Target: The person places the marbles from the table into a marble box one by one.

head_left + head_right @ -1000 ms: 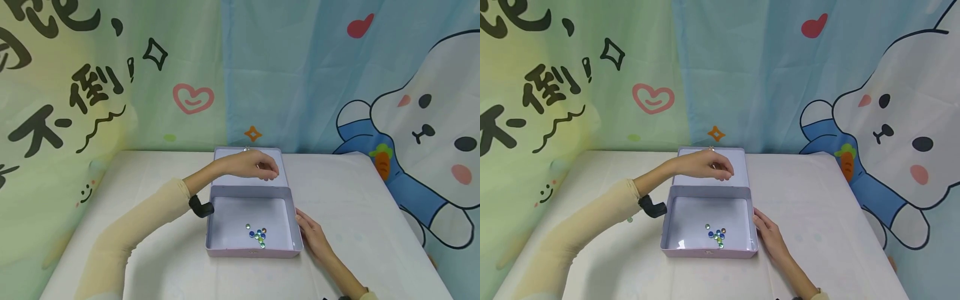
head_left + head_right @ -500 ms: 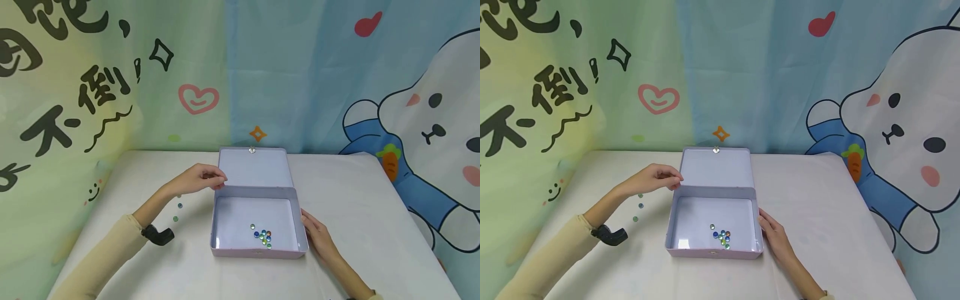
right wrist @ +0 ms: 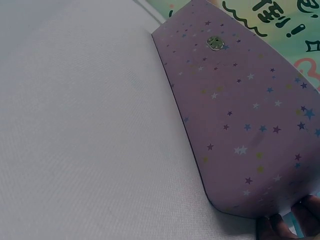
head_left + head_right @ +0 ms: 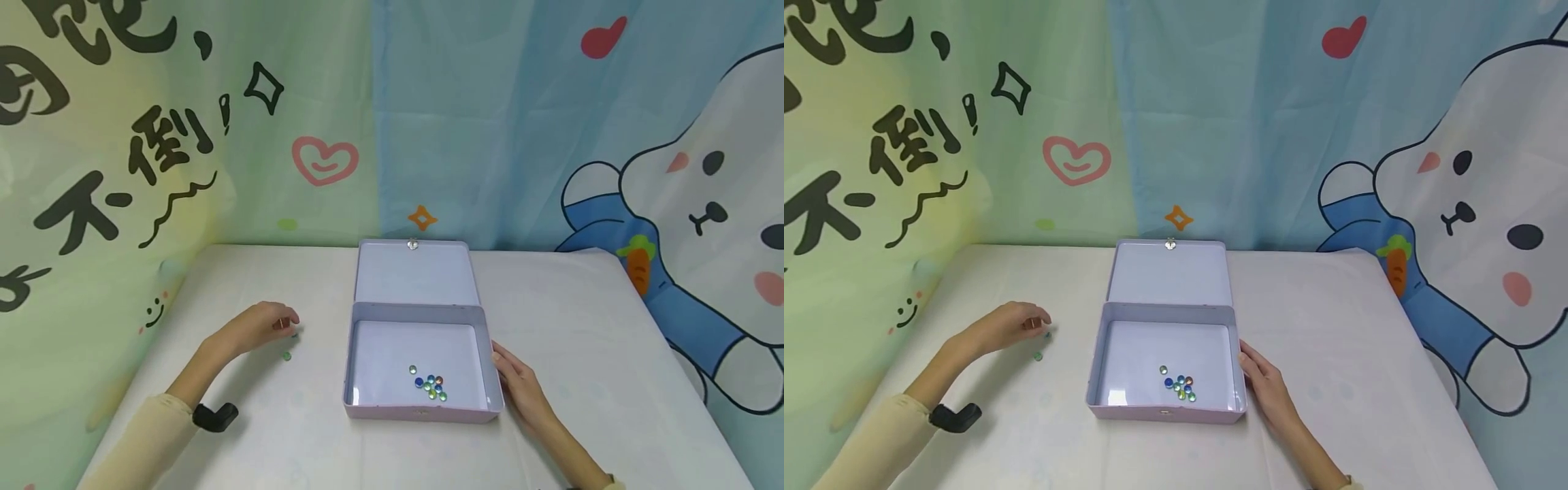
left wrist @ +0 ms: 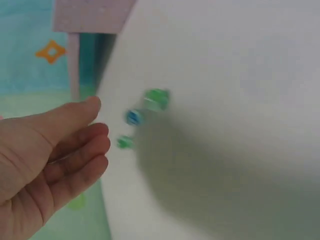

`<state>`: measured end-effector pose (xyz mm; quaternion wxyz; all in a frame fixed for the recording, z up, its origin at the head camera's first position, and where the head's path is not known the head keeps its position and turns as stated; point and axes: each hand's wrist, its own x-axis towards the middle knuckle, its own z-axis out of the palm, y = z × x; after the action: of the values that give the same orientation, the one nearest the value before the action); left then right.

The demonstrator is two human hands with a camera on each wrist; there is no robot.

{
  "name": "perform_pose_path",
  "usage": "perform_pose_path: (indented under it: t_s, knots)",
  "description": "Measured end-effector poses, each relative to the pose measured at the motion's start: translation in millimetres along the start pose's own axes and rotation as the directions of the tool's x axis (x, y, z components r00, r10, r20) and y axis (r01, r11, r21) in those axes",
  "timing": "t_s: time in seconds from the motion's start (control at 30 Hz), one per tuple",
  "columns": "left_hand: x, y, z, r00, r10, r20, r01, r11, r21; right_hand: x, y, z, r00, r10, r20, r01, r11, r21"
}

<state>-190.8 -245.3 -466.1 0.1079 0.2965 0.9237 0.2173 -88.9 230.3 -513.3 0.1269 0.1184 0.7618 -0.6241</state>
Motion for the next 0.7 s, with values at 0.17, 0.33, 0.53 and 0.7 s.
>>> perform_pose_path:
  t_s: [0.17,0.33,0.53,0.7]
  knots:
    - [-11.1,-11.3,14.4,0.999,-0.024,-0.034,0.024,1.0,0.003,-0.4,-0.5,0.1,1.0,-0.004,0.003,0.004,1.0,0.003]
    - [-11.1,-17.1,25.3,0.997,0.051,-0.058,-0.05,0.998,0.024,-1.2,-0.2,0.0,1.0,-0.008,0.005,0.008,1.0,0.008]
    - [-9.2,-16.9,32.2,0.994,0.07,-0.082,-0.066,0.996,0.054,-1.7,0.2,0.6,1.0,-0.001,0.005,0.001,1.0,0.007]
    - [-8.1,-15.1,32.5,0.995,0.053,-0.084,-0.049,0.997,0.054,-1.6,-0.9,0.3,1.0,-0.006,0.006,0.006,1.0,0.005]
